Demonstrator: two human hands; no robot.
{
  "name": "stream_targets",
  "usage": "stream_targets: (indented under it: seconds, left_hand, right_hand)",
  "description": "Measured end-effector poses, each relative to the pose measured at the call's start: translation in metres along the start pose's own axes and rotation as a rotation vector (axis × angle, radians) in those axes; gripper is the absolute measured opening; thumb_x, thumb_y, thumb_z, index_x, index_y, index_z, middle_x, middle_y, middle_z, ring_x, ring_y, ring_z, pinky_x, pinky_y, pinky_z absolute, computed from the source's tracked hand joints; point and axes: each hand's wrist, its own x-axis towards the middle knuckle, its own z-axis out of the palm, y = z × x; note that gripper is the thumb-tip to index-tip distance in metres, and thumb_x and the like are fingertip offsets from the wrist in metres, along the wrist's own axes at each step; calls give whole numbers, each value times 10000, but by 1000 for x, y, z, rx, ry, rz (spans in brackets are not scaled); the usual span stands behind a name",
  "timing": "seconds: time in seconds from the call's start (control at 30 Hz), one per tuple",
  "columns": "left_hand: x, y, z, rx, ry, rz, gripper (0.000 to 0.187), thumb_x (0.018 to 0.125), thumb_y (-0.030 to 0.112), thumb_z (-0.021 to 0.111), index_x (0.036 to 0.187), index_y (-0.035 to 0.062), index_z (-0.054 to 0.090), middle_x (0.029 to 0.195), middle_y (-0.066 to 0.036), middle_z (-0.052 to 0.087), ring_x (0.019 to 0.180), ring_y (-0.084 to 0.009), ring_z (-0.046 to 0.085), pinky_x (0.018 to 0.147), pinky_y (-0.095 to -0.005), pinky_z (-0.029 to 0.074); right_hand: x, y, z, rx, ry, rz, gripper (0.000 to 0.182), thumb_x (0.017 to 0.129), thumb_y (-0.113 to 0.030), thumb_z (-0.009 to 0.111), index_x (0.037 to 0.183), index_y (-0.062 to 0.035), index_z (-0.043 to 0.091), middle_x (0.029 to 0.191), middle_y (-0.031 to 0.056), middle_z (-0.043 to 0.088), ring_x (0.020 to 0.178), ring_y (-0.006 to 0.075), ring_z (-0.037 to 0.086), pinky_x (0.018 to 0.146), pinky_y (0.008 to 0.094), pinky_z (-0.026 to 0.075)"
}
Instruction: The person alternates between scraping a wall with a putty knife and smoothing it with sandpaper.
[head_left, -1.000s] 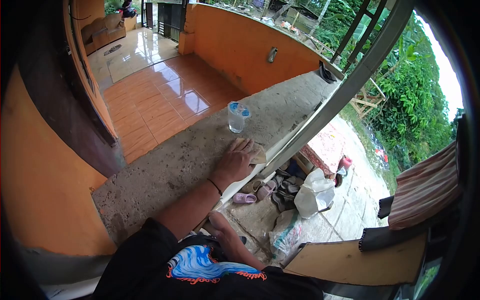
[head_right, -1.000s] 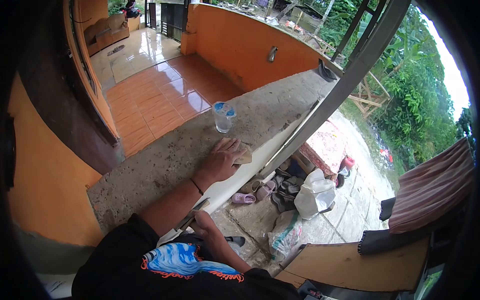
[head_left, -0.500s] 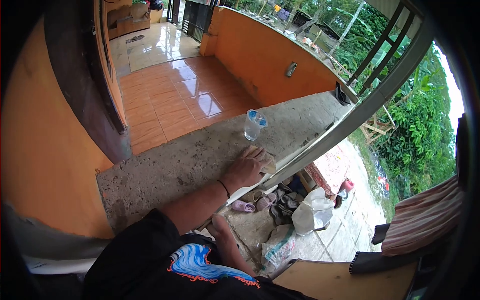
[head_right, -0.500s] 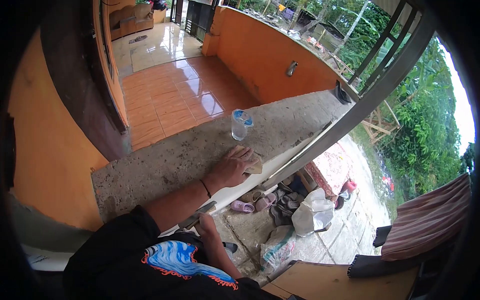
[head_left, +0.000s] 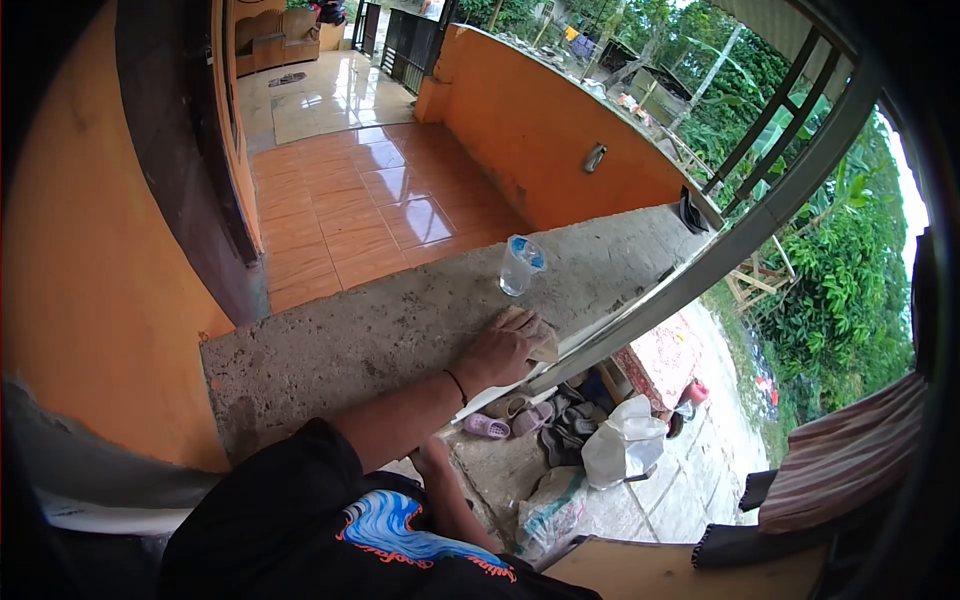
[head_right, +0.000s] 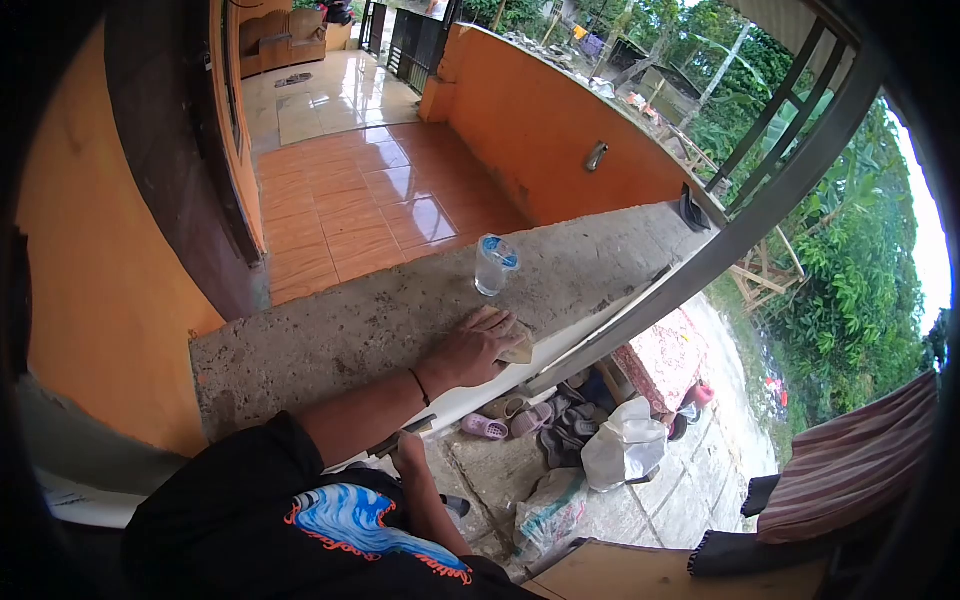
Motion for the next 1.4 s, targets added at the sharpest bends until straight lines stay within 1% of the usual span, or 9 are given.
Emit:
stream_targets:
  seconds: [0.17, 0.2, 0.3, 0.37, 0.53, 0.8, 1.1, 1.27, 1.4]
  left_hand:
    - [0, -2, 1, 2, -22, 4, 491, 788, 251, 582, 1253, 106, 513, 1359, -190, 397, 1308, -251, 320, 1103, -389, 169]
    - [1, -2, 2, 13, -5, 2, 492, 783, 246, 584, 1250, 108, 515, 1354, -188, 403, 1307, -246, 324, 1101, -389, 172]
    - [1, -3, 4, 17, -1, 18, 500, 777, 243, 588, 1252, 107, 511, 1354, -190, 401, 1306, -246, 324, 1099, -390, 173]
    - [-1, -1, 4, 21, -27, 29, 505, 776, 243, 589, 1256, 107, 508, 1357, -190, 398, 1307, -247, 323, 1099, -390, 173]
    - [1, -2, 3, 60, -28, 40, 546, 777, 234, 593, 1294, 114, 463, 1365, -182, 390, 1308, -249, 319, 1099, -393, 172]
    - [6, -2, 4, 19, -40, 1, 627, 779, 249, 594, 1343, 83, 379, 1371, -175, 382, 1317, -244, 303, 1101, -399, 165]
    - [3, -1, 0, 76, -75, 5, 587, 774, 275, 604, 1301, 71, 446, 1379, -182, 372, 1313, -249, 311, 1100, -393, 165]
    - [2, -3, 5, 53, -70, 13, 599, 765, 264, 614, 1305, 75, 440, 1399, -172, 344, 1331, -247, 275, 1096, -402, 173]
    - [4, -1, 1, 54, -84, 10, 594, 761, 259, 621, 1297, 71, 449, 1385, -182, 360, 1326, -251, 285, 1096, -404, 174]
  right_hand:
    - [-9, 1, 7, 212, 107, 20, 263, 892, -129, 433, 1036, 62, 543, 913, 208, 618, 739, 338, 615, 599, 422, 503]
    - [1, 14, -23, -378, -91, -311, 248, 861, -84, 441, 1021, 67, 554, 897, 209, 623, 734, 348, 622, 613, 424, 504]
    - [-78, -76, 57, -121, 267, -165, 229, 825, -57, 454, 954, 81, 585, 823, 218, 631, 698, 358, 627, 620, 417, 504]
    - [-77, -77, 54, -671, 236, -418, 233, 812, -71, 447, 840, 88, 615, 708, 219, 621, 713, 346, 635, 610, 407, 508]
    - [-30, -47, 38, 45, 181, 82, 333, 857, -133, 363, 929, 112, 577, 791, 246, 613, 692, 355, 628, 573, 423, 514]
    - [-84, -84, 70, -421, 191, -52, 237, 762, -24, 391, 843, 111, 568, 722, 228, 605, 601, 341, 611, 527, 389, 489]
    - [-90, -80, 75, -330, 96, -55, 222, 821, -60, 427, 879, 82, 586, 750, 177, 622, 632, 277, 620, 547, 348, 489]
    - [-13, -14, 11, 100, 221, 148, 233, 838, -52, 428, 896, 125, 568, 777, 207, 611, 696, 344, 620, 646, 401, 505]
    - [-69, -62, 50, -129, 81, 135, 270, 852, -68, 413, 895, 152, 564, 851, 245, 606, 744, 378, 614, 678, 427, 508]
